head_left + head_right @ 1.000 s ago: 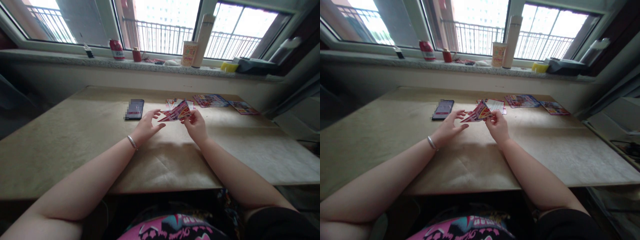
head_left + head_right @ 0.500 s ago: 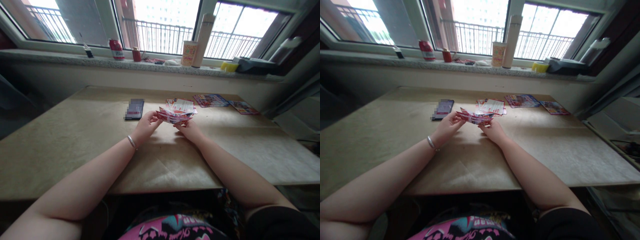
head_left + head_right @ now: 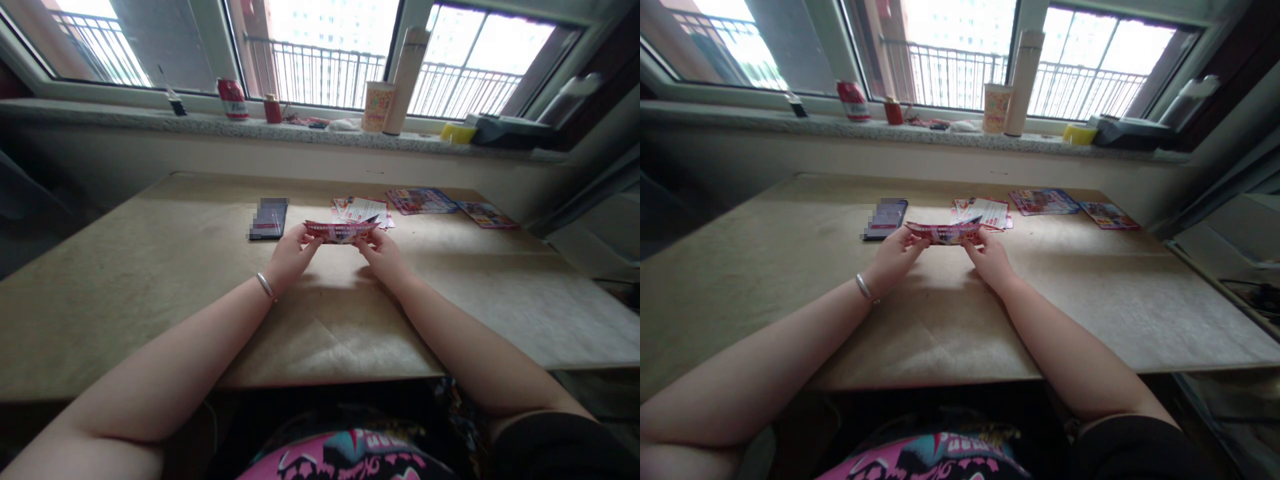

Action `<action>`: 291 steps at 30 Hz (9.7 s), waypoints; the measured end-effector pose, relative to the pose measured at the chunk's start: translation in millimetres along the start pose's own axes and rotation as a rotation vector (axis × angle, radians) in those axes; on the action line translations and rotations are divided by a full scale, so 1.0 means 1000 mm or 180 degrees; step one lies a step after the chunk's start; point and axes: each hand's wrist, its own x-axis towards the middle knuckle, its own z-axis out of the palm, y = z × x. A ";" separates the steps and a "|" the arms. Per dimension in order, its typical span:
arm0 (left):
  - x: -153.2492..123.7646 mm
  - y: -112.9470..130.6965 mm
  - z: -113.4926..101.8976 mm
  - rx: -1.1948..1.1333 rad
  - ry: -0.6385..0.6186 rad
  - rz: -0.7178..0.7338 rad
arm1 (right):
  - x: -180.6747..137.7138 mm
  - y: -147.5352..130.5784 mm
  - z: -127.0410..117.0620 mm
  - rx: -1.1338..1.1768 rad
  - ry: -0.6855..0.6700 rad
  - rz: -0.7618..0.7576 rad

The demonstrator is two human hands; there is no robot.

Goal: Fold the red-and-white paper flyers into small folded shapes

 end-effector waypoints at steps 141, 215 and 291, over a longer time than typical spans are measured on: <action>-0.010 0.013 0.018 -0.0971 -0.0620 -0.0332 | -0.013 -0.021 0.012 -0.0601 -0.1019 -0.0342; -0.015 0.015 0.018 -0.0878 -0.1026 -0.0196 | -0.014 -0.016 0.013 0.0120 -0.0780 0.0075; -0.014 0.008 0.009 0.1610 -0.1773 0.1557 | 0.003 0.008 0.006 -0.2273 -0.0569 -0.0309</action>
